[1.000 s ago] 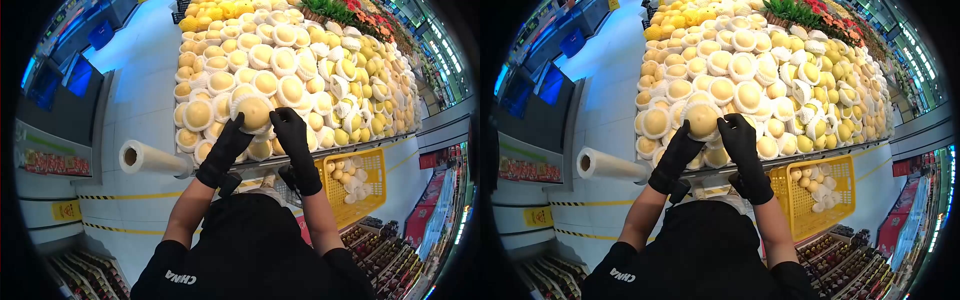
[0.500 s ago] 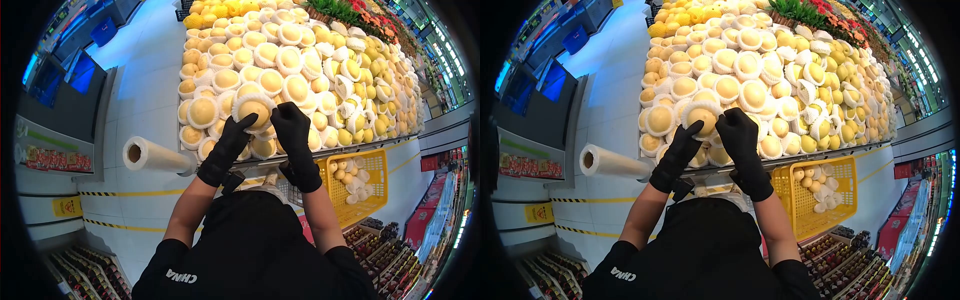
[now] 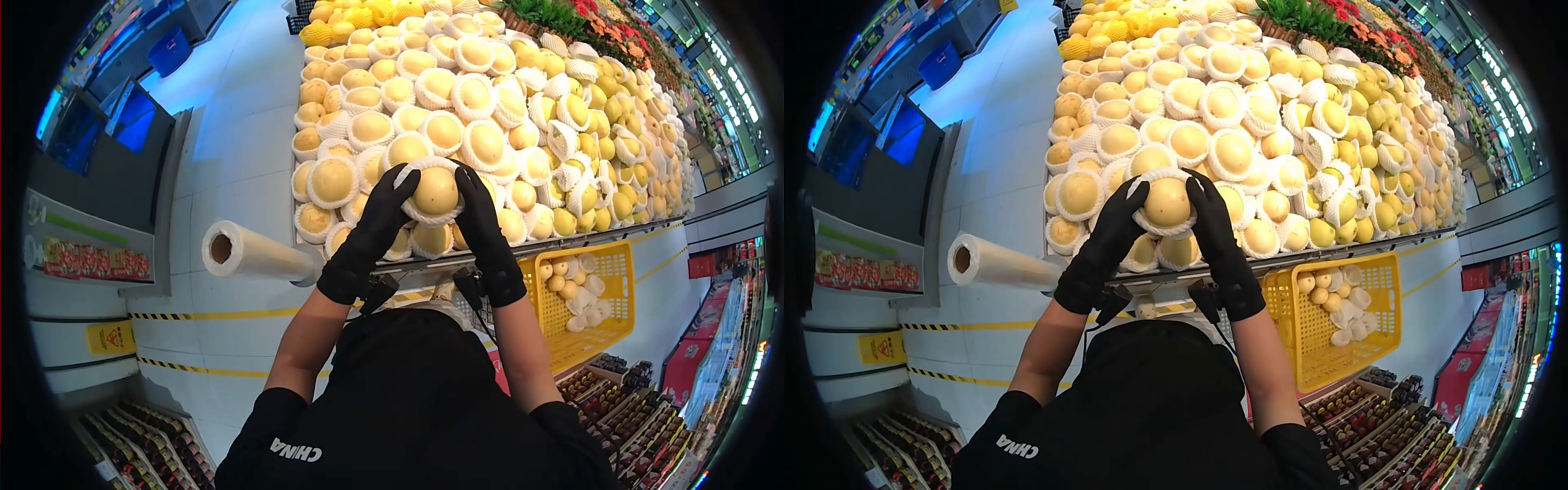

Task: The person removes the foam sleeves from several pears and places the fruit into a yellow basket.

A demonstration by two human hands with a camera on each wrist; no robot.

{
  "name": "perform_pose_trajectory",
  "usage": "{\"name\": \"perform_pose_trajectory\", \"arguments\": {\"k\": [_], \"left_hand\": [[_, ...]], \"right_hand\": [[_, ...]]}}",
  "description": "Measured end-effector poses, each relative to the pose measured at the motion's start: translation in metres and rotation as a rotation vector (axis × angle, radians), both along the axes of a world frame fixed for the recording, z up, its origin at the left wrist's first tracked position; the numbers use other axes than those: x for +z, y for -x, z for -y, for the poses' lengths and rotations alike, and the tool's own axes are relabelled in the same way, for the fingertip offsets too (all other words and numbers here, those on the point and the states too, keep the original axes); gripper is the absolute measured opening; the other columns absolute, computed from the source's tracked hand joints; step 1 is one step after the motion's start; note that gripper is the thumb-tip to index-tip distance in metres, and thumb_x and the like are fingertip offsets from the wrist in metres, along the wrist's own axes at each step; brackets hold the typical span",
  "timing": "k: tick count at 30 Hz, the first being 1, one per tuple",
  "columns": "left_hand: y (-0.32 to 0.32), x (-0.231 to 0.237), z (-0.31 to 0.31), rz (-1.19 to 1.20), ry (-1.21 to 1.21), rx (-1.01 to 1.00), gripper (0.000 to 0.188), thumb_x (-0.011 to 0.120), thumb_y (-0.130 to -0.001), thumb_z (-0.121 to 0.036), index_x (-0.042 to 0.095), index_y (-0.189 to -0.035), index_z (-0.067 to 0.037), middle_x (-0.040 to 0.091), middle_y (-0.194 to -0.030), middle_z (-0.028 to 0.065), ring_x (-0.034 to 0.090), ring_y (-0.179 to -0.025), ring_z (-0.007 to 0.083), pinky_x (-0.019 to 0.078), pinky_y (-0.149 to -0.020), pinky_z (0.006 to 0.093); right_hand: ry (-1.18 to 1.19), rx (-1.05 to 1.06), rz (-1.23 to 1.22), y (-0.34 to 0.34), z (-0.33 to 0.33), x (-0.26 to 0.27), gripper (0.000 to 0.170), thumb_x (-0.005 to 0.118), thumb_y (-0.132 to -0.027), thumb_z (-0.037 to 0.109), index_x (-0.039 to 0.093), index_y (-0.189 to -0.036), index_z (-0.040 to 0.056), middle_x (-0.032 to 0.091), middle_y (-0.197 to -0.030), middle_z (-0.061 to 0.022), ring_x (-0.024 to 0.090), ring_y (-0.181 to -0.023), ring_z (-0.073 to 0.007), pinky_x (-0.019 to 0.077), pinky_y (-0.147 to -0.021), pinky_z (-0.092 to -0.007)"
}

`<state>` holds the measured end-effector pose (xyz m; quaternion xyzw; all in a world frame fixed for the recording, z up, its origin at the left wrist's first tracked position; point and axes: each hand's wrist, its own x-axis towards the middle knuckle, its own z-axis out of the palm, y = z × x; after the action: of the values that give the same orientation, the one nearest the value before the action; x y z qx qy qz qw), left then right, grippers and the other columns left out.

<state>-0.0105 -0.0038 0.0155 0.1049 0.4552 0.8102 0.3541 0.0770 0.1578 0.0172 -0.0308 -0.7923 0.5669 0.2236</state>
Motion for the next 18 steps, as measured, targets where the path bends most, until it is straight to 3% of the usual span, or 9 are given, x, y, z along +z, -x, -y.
{"name": "perform_pose_trajectory", "arguments": {"k": [2, 5, 8, 11, 14, 17, 18], "left_hand": [[0.001, 0.001, 0.001, 0.099, 0.004, -0.042, 0.048, 0.062, -0.092, -0.035, 0.049, -0.129, -0.007, 0.057, -0.116, 0.0064, 0.058, -0.101, 0.0156, 0.0511, -0.081, 0.0311], [0.001, 0.004, 0.005, 0.03, 0.039, -0.088, 0.049, 0.063, -0.091, -0.035, 0.049, -0.128, -0.006, 0.058, -0.114, 0.006, 0.059, -0.099, 0.0145, 0.0518, -0.079, 0.0306], [-0.006, 0.01, 0.002, -0.07, 0.043, -0.097, 0.053, 0.069, -0.087, -0.032, 0.05, -0.127, -0.004, 0.059, -0.112, 0.0063, 0.059, -0.099, 0.0145, 0.0514, -0.08, 0.0302], [-0.01, 0.005, -0.002, -0.314, 0.047, -0.016, 0.057, 0.074, -0.082, -0.029, 0.05, -0.126, -0.002, 0.06, -0.11, 0.007, 0.059, -0.098, 0.0149, 0.051, -0.082, 0.0299], [-0.005, 0.003, 0.002, -0.281, 0.103, -0.089, 0.061, 0.074, -0.082, -0.023, 0.045, -0.131, -0.001, 0.056, -0.121, 0.0093, 0.057, -0.108, 0.0176, 0.0479, -0.092, 0.0321], [-0.008, 0.01, 0.003, -0.392, 0.117, -0.045, 0.068, 0.079, -0.076, -0.019, 0.044, -0.131, -0.001, 0.057, -0.12, 0.0085, 0.056, -0.109, 0.0179, 0.0475, -0.093, 0.0323], [-0.008, 0.007, 0.002, -0.46, 0.118, 0.001, 0.071, 0.081, -0.073, -0.018, 0.044, -0.131, -0.001, 0.056, -0.121, 0.0087, 0.056, -0.11, 0.0183, 0.0469, -0.094, 0.0329]], "right_hand": [[-0.491, -0.073, -0.108, -0.004, -0.007, -0.015, 0.049, 0.06, -0.088, 0.001, 0.044, -0.133, -0.0026, 0.052, -0.128, -0.02, 0.051, -0.119, -0.03, 0.0397, -0.103, -0.037], [-0.554, -0.134, -0.147, -0.001, -0.018, -0.042, 0.044, 0.056, -0.093, 0.004, 0.043, -0.134, -0.0027, 0.052, -0.129, -0.0173, 0.05, -0.12, -0.0269, 0.0389, -0.103, -0.0359], [0.25, -0.024, 0.045, 0.003, -0.015, -0.054, 0.04, 0.049, -0.099, 0.017, 0.044, -0.135, -0.0009, 0.051, -0.131, -0.0136, 0.048, -0.121, -0.0226, 0.0381, -0.104, -0.035], [0.544, 0.075, 0.068, 0.004, 0.008, -0.01, 0.041, 0.038, -0.104, 0.025, 0.045, -0.133, -0.0023, 0.051, -0.131, -0.0122, 0.045, -0.124, -0.0202, 0.0357, -0.105, -0.0337], [0.368, 0.03, 0.063, 0.002, 0.017, 0.001, 0.043, 0.035, -0.104, 0.03, 0.045, -0.133, -0.0008, 0.051, -0.13, -0.0104, 0.046, -0.122, -0.0188, 0.0354, -0.104, -0.0314], [0.696, 0.126, 0.034, 0.002, 0.009, -0.008, 0.045, 0.038, -0.103, 0.033, 0.044, -0.135, 0.0012, 0.052, -0.128, -0.0107, 0.048, -0.121, -0.0196, 0.0393, -0.103, -0.0379], [0.583, 0.109, 0.076, 0.0, 0.007, -0.007, 0.048, 0.039, -0.102, 0.037, 0.043, -0.135, 0.0015, 0.051, -0.129, -0.0111, 0.049, -0.121, -0.0209, 0.0411, -0.102, -0.0407]]}}
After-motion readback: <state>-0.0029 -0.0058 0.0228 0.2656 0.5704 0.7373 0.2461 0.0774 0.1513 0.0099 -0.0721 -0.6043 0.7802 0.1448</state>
